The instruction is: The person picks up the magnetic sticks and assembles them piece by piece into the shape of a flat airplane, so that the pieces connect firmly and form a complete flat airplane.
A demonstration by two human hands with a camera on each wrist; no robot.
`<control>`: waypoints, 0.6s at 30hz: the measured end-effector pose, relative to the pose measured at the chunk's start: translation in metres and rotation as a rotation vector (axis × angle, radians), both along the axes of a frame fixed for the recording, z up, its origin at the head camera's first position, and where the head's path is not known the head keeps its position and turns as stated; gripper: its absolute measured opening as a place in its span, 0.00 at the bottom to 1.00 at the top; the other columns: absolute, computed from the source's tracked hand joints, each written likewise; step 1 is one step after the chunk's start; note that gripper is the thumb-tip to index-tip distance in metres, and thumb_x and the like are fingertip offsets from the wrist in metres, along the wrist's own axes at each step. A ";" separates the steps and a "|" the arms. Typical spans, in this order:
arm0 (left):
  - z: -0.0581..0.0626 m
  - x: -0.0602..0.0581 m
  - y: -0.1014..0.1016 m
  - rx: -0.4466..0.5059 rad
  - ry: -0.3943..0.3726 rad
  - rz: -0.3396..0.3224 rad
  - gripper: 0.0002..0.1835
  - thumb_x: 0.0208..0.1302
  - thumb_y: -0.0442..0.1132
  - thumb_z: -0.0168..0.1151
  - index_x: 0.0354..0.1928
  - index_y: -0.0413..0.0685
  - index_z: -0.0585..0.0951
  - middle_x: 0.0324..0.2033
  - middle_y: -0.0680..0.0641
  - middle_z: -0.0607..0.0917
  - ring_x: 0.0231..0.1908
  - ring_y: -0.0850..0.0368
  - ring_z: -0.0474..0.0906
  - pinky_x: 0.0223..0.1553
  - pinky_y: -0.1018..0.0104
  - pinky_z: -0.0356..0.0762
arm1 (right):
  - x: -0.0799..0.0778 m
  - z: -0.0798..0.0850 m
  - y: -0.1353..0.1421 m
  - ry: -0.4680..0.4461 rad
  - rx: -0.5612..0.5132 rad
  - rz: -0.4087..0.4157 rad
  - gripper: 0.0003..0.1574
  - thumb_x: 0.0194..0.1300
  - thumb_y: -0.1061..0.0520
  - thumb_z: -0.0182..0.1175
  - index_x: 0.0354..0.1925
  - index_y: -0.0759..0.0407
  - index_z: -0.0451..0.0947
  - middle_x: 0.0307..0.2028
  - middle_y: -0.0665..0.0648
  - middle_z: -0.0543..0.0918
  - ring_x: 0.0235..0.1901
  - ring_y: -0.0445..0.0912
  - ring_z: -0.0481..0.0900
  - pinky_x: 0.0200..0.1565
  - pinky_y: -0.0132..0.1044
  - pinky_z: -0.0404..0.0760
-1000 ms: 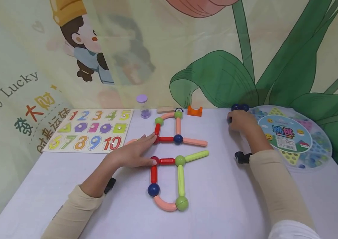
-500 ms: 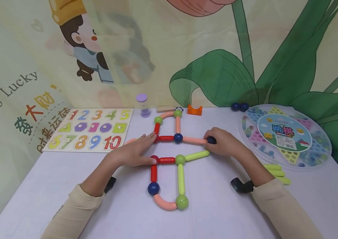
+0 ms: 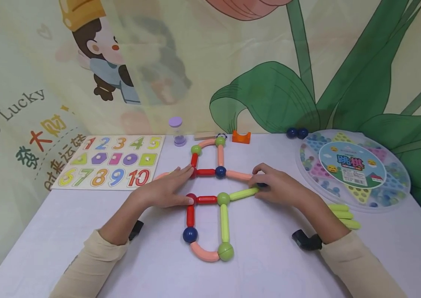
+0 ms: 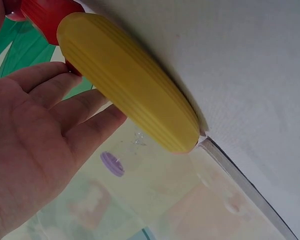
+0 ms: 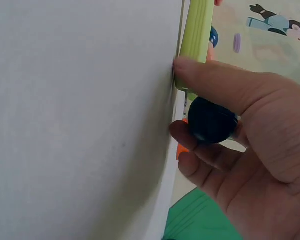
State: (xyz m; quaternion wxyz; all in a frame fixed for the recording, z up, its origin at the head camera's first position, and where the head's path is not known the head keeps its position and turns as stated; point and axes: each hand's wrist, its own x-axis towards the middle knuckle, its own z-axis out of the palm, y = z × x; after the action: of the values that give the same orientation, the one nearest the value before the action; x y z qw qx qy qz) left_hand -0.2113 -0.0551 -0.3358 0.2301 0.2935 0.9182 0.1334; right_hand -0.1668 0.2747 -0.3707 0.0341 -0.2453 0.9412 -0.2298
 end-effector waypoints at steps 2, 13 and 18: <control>0.000 0.000 0.000 -0.002 0.001 0.001 0.48 0.51 0.61 0.62 0.70 0.57 0.49 0.69 0.57 0.47 0.67 0.51 0.39 0.60 0.54 0.55 | 0.000 0.000 -0.002 0.058 0.020 0.012 0.16 0.51 0.57 0.68 0.35 0.38 0.78 0.50 0.52 0.71 0.46 0.45 0.71 0.48 0.43 0.74; 0.000 0.000 -0.001 -0.010 0.005 -0.001 0.48 0.51 0.61 0.61 0.70 0.58 0.49 0.69 0.57 0.47 0.67 0.51 0.39 0.60 0.53 0.56 | -0.003 0.000 -0.010 0.083 0.088 0.053 0.16 0.52 0.56 0.67 0.40 0.45 0.77 0.48 0.52 0.73 0.47 0.46 0.70 0.49 0.43 0.73; 0.001 0.000 -0.001 -0.010 0.008 -0.002 0.48 0.51 0.61 0.61 0.70 0.58 0.49 0.69 0.57 0.47 0.67 0.50 0.39 0.60 0.53 0.55 | -0.002 0.002 -0.009 0.071 0.052 0.002 0.19 0.50 0.58 0.68 0.41 0.48 0.75 0.44 0.47 0.74 0.45 0.42 0.71 0.48 0.41 0.74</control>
State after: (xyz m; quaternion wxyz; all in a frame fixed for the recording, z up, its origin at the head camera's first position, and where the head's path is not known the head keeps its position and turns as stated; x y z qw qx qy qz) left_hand -0.2114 -0.0564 -0.3348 0.2278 0.2940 0.9195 0.1272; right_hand -0.1691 0.2660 -0.3687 0.0071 -0.2534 0.9472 -0.1963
